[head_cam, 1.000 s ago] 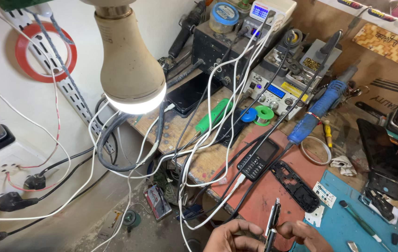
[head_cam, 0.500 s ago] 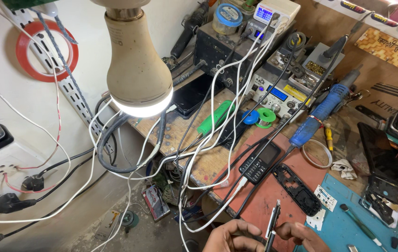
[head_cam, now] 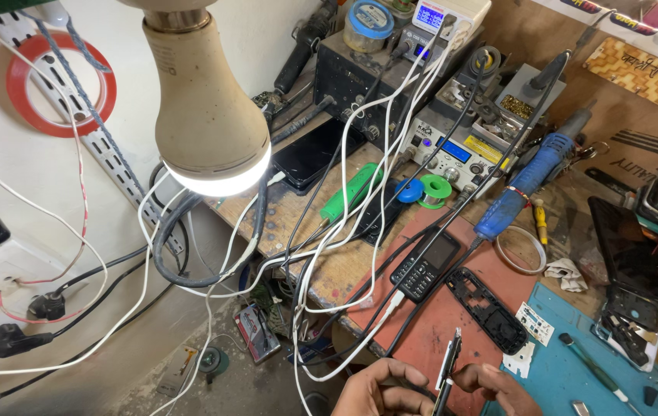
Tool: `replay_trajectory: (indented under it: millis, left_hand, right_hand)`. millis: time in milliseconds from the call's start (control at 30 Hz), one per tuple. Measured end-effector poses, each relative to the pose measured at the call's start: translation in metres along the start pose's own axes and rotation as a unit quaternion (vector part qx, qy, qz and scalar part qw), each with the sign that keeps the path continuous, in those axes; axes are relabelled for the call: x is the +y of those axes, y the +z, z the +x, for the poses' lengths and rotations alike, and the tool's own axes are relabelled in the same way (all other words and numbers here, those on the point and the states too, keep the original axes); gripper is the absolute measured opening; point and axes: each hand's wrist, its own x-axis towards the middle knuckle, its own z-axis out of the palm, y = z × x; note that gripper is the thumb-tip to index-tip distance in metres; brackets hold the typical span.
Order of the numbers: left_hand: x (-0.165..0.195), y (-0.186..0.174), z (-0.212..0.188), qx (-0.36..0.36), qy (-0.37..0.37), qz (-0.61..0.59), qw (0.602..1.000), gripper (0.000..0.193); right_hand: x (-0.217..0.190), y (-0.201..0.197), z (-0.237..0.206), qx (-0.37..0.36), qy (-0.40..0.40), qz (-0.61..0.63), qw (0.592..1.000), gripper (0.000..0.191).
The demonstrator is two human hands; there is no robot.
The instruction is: The person holds a disassembled feature phone with its keypad board exposed and uses tweezers to probe and test it while the screen cycles through menus. They then align the board and screen assembly into the phone housing and press the parts together by hand.
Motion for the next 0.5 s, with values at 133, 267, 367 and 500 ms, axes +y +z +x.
replay_trajectory:
  millis: [133,267,367,500]
  left_hand:
    - [0.003,0.002,0.002,-0.002,-0.010,0.008,1.000,0.042]
    - [0.004,0.004,0.006,0.016,-0.031,0.003,0.999,0.037]
    - [-0.001,0.003,0.005,0.020,-0.029,0.035,0.999,0.030]
    - [-0.012,-0.001,0.008,-0.068,0.056,0.103,0.991,0.025]
  right_hand:
    - [0.012,-0.015,0.005,0.077,0.221,0.098,0.967,0.045]
    - [0.015,-0.025,0.011,0.185,0.458,0.190,0.849,0.058]
    - [0.012,-0.028,0.004,0.204,0.506,0.142,0.826,0.063]
    - [0.004,-0.039,-0.008,0.102,0.452,0.064,0.884,0.077]
